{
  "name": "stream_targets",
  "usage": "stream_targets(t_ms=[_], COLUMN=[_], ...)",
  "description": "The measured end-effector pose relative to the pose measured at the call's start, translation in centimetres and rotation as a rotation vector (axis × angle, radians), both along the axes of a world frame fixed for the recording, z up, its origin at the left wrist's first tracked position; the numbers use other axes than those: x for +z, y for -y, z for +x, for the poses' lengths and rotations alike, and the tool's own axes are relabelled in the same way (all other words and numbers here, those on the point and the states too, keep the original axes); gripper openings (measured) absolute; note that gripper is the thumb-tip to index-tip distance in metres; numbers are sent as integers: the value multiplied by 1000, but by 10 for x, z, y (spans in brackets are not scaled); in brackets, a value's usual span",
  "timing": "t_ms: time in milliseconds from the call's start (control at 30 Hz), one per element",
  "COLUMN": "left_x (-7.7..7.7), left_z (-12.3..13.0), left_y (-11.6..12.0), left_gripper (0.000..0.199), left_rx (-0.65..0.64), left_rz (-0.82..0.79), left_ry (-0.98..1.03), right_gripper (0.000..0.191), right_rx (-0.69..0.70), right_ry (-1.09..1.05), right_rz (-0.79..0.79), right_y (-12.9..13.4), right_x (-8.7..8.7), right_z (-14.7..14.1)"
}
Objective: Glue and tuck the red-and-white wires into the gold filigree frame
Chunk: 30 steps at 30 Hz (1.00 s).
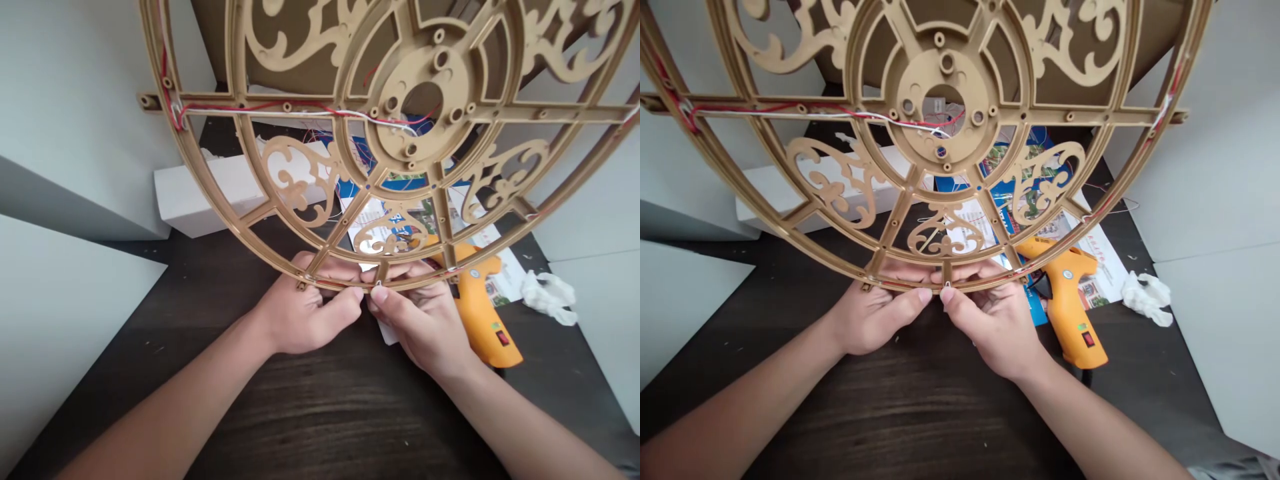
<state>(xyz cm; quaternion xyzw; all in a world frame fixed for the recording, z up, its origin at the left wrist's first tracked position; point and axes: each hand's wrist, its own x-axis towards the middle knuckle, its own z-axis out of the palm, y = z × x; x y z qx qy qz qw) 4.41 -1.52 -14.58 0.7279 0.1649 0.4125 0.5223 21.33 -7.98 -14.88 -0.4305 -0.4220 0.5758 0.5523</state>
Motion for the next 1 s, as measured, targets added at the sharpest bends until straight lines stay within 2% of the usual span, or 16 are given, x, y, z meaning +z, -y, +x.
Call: stream_targets(t_ms=[200,367,633,733,900,1000], left_x=[4,9,-1,-3,-2,3], left_z=[1,4,1,1,2,2], left_y=[0,1,-4,-8,-6,-1], left_gripper=[29,21,27,30,25,21], left_rx=[6,42,51,41,36,3], left_rz=[19,43,99,116,78,36], left_ry=[-41,-61,-21,-49,-14,-30], right_gripper=[14,8,3,9,2,6], right_rx=[49,50,30,35,44,52], right_ry=[-14,-59,-53,-38,-53,-62], right_rz=[-12,-49,-76,-96,-75,-74], right_y=[0,0,-4,-6,-3,1], right_x=[-4,0,-4,-8,-5,0], right_z=[4,5,2,2,3,3])
